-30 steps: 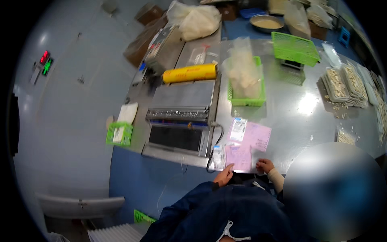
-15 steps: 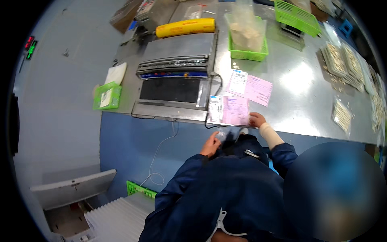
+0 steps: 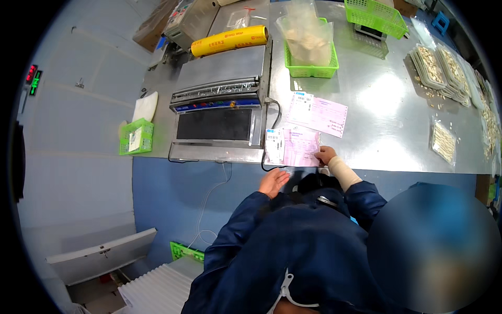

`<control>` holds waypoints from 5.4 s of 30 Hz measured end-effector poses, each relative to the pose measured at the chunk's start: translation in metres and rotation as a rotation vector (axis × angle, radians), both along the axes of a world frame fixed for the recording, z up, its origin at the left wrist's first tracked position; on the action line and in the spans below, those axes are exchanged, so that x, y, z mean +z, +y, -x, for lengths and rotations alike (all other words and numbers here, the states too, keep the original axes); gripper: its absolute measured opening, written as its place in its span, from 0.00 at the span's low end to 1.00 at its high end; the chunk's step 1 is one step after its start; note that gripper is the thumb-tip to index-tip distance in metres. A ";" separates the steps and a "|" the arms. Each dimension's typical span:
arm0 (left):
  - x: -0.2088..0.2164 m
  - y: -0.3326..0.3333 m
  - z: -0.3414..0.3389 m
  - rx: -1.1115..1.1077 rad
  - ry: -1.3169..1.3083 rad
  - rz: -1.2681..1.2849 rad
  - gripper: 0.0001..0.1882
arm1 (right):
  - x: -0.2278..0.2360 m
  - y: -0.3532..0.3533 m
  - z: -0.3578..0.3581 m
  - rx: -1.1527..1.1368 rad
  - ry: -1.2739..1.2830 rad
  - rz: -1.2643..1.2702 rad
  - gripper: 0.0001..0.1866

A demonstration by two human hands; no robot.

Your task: The person handles a blue bag and a sheet of stickers in a storage area, then walks to a production room. They sort pink shipping labels on a stainless steel table and place small plastic bags of food into a green basket. A coworker is visible in the background.

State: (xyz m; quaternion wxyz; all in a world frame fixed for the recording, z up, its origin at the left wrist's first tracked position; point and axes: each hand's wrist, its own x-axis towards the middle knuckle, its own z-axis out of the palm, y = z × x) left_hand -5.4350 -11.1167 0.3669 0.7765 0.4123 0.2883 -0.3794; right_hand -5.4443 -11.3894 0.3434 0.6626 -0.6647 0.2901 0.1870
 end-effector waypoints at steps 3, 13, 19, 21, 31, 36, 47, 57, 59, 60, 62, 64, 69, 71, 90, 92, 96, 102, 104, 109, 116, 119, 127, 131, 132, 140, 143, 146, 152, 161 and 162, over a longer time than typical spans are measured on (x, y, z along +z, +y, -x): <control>-0.009 -0.011 -0.005 0.129 0.115 -0.012 0.21 | -0.006 -0.006 0.006 -0.040 -0.064 -0.087 0.07; -0.053 -0.015 -0.001 -0.027 -0.204 -0.247 0.10 | 0.021 -0.046 0.022 0.216 -0.032 -0.079 0.09; -0.056 -0.001 0.020 -0.054 -0.385 -0.472 0.12 | 0.009 -0.054 0.032 0.398 -0.091 0.086 0.07; -0.049 -0.003 0.027 -0.055 -0.452 -0.533 0.11 | 0.013 -0.054 0.025 0.435 -0.056 0.154 0.08; -0.033 -0.001 0.043 -0.103 -0.637 -0.648 0.07 | 0.027 -0.013 -0.058 0.381 -0.290 0.409 0.26; -0.035 0.003 0.048 -0.084 -0.622 -0.613 0.07 | 0.061 0.037 -0.078 0.626 -0.237 0.879 0.33; -0.002 -0.008 0.045 -0.005 -0.604 -0.665 0.18 | 0.033 0.016 -0.088 0.591 -0.246 0.461 0.15; -0.022 -0.023 0.017 0.067 -0.680 -0.559 0.34 | 0.078 -0.063 -0.064 0.094 -0.301 -0.071 0.15; 0.002 -0.037 0.013 0.061 -0.716 -0.615 0.35 | 0.063 -0.067 -0.051 0.127 -0.272 -0.139 0.13; 0.019 -0.044 0.011 0.066 -0.732 -0.648 0.35 | 0.062 -0.061 -0.047 0.147 -0.271 -0.190 0.13; 0.029 -0.047 0.010 0.002 -0.835 -0.682 0.35 | 0.063 -0.050 -0.035 0.164 -0.270 -0.295 0.13; 0.028 -0.045 0.009 -0.208 -0.908 -0.806 0.34 | 0.071 -0.030 -0.028 0.147 -0.241 -0.293 0.17; 0.032 -0.054 0.010 -0.030 -0.917 -0.732 0.29 | 0.069 -0.005 -0.034 0.421 -0.250 -0.115 0.19; 0.018 -0.043 0.015 -0.109 -0.889 -0.757 0.27 | 0.064 -0.004 -0.035 0.418 -0.239 -0.095 0.20; 0.021 -0.051 0.008 0.199 -0.253 -0.078 0.14 | 0.033 -0.043 -0.121 0.464 -0.469 0.324 0.14; 0.033 -0.059 0.003 0.248 -0.210 -0.024 0.14 | 0.028 -0.066 -0.155 0.480 -0.543 0.450 0.13; 0.003 -0.058 -0.006 0.255 -0.181 0.004 0.14 | -0.010 -0.101 -0.192 0.473 -0.561 0.660 0.18; 0.000 -0.059 -0.007 0.172 -0.238 -0.056 0.17 | -0.001 -0.091 -0.199 0.555 -0.435 0.986 0.30; 0.020 -0.067 -0.008 0.217 -0.244 -0.031 0.17 | 0.027 -0.073 -0.203 0.664 -0.371 1.088 0.31; 0.025 -0.073 -0.003 0.325 -0.184 -0.047 0.18 | 0.043 -0.065 -0.199 0.746 -0.303 1.209 0.29; 0.026 -0.075 -0.009 0.412 -0.207 0.066 0.18 | -0.003 -0.086 -0.203 0.636 -0.279 0.944 0.25; 0.019 -0.068 -0.011 0.470 -0.180 0.086 0.17 | 0.000 -0.111 -0.203 0.609 -0.343 0.872 0.26; 0.026 -0.050 -0.007 0.553 -0.181 0.065 0.16 | 0.110 -0.175 -0.178 0.370 -0.453 0.634 0.20; 0.023 -0.041 -0.002 0.587 -0.140 0.008 0.16 | 0.131 -0.187 -0.163 0.313 -0.463 0.506 0.15; 0.023 -0.039 -0.002 0.580 -0.137 -0.004 0.16 | 0.131 -0.190 -0.160 0.311 -0.468 0.448 0.15; 0.018 -0.023 0.004 0.579 -0.169 0.046 0.17 | 0.144 -0.149 -0.141 0.524 -0.455 0.390 0.13; 0.015 -0.017 0.008 0.623 -0.150 0.081 0.17 | 0.154 -0.126 -0.143 0.696 -0.480 0.430 0.14; 0.014 -0.017 0.012 0.628 -0.127 0.045 0.16 | 0.122 -0.099 -0.146 0.881 -0.673 0.583 0.12; 0.022 -0.020 0.016 0.565 -0.097 0.035 0.16 | 0.078 -0.045 -0.175 1.129 -0.579 0.787 0.14; 0.023 -0.014 0.030 0.552 -0.099 0.009 0.15 | 0.046 -0.075 -0.167 0.583 -0.855 0.651 0.19; 0.022 -0.015 0.030 0.545 -0.093 0.010 0.15 | 0.046 -0.089 -0.158 0.543 -0.759 0.639 0.18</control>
